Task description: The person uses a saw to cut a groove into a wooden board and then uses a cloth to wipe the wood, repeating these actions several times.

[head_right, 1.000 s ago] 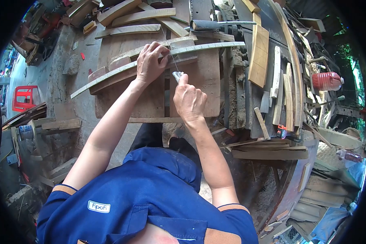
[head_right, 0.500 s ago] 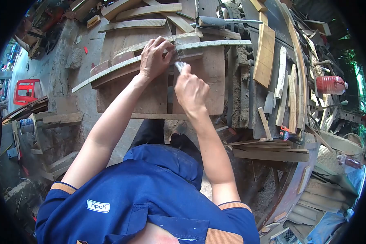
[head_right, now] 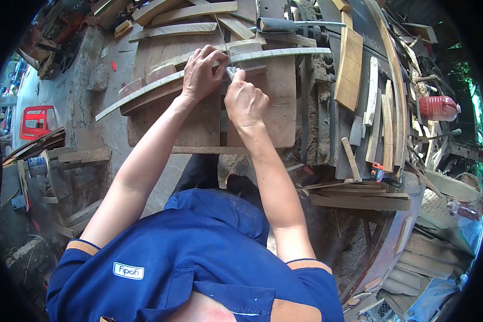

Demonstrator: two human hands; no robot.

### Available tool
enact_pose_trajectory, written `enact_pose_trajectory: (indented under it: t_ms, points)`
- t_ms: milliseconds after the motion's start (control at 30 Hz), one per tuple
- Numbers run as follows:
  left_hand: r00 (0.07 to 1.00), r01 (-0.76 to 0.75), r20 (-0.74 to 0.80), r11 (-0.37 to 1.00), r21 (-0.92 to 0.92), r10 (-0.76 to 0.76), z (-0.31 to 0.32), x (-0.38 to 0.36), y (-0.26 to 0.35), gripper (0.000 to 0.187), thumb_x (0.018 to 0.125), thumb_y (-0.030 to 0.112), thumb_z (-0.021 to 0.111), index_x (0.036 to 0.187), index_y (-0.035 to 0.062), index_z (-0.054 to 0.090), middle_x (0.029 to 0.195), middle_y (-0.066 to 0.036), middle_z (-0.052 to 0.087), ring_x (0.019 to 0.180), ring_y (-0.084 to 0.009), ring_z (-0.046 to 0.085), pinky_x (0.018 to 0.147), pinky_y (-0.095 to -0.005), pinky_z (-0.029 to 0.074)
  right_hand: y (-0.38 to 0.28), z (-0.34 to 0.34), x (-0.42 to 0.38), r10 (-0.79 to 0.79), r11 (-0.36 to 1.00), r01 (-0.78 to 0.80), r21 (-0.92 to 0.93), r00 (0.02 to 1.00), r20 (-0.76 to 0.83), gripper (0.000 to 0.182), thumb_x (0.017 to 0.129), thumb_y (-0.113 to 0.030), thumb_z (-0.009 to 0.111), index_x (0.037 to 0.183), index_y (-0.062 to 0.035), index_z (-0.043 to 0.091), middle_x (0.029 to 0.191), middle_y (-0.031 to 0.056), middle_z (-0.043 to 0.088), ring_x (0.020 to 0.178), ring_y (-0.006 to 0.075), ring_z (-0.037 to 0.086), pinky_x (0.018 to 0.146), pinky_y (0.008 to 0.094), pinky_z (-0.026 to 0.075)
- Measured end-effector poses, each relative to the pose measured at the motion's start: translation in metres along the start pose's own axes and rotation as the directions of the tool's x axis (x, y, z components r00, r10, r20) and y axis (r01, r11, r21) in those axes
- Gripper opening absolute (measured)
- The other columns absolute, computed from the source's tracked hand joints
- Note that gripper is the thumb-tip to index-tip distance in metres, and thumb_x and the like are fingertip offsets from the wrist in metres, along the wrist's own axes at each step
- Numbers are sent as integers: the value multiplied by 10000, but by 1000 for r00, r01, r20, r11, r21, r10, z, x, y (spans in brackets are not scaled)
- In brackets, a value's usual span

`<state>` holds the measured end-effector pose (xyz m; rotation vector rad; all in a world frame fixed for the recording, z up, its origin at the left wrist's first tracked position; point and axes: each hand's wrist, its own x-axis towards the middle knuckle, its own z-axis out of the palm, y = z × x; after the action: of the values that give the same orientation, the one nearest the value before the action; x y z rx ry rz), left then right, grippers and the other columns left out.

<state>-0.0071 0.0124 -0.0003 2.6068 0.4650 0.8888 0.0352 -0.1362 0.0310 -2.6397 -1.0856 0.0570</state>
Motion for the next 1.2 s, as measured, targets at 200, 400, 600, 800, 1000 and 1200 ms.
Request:
enact_pose_trajectory:
  t_ms: [200,400,600,800,1000,1200]
  points:
    - [1000,10,-6,1000,-9,-10,0,0,-1,124,830,173,725,942,122,707,990,-50,641,975,-274,621,871,-399,501,8,-12,-26,59,997,-64,43,992,111,163,979,-177,471,1028,-31,525,771,275,697,751,439,714,678,559,578]
    - [999,33,15,999,-42,-32,2,-1,-2,135,821,209,729,930,138,692,998,-54,617,1002,-285,598,886,-421,485,0,3,8,18,997,-19,69,1000,7,170,973,-166,477,1023,-12,531,766,269,698,749,440,714,683,548,584]
    - [999,33,1,999,-18,-33,2,-2,-1,145,810,204,736,932,138,691,976,-66,590,986,-287,596,874,-423,484,7,-15,-21,31,999,-35,36,992,118,199,975,-135,439,1068,-2,553,814,257,717,768,399,733,678,518,589]
    - [999,38,14,999,-19,-38,2,-3,0,129,823,217,725,925,143,699,980,-72,591,982,-286,592,866,-422,492,0,-1,10,3,999,-5,47,999,39,174,975,-138,441,1031,-9,543,802,240,720,770,391,735,682,505,592]
    - [998,54,15,999,10,-54,0,-3,0,134,820,214,726,930,141,702,976,-70,590,982,-285,593,871,-421,491,5,-12,-21,46,998,-51,35,991,128,163,982,-150,435,996,-25,538,794,243,718,764,393,734,677,499,594]
    - [999,45,1,999,7,-45,2,-2,1,144,819,219,727,939,142,704,982,-63,594,997,-285,593,893,-417,486,0,3,16,-4,1000,4,30,1000,7,158,970,-135,452,1013,-12,542,788,236,720,754,384,736,671,495,595]
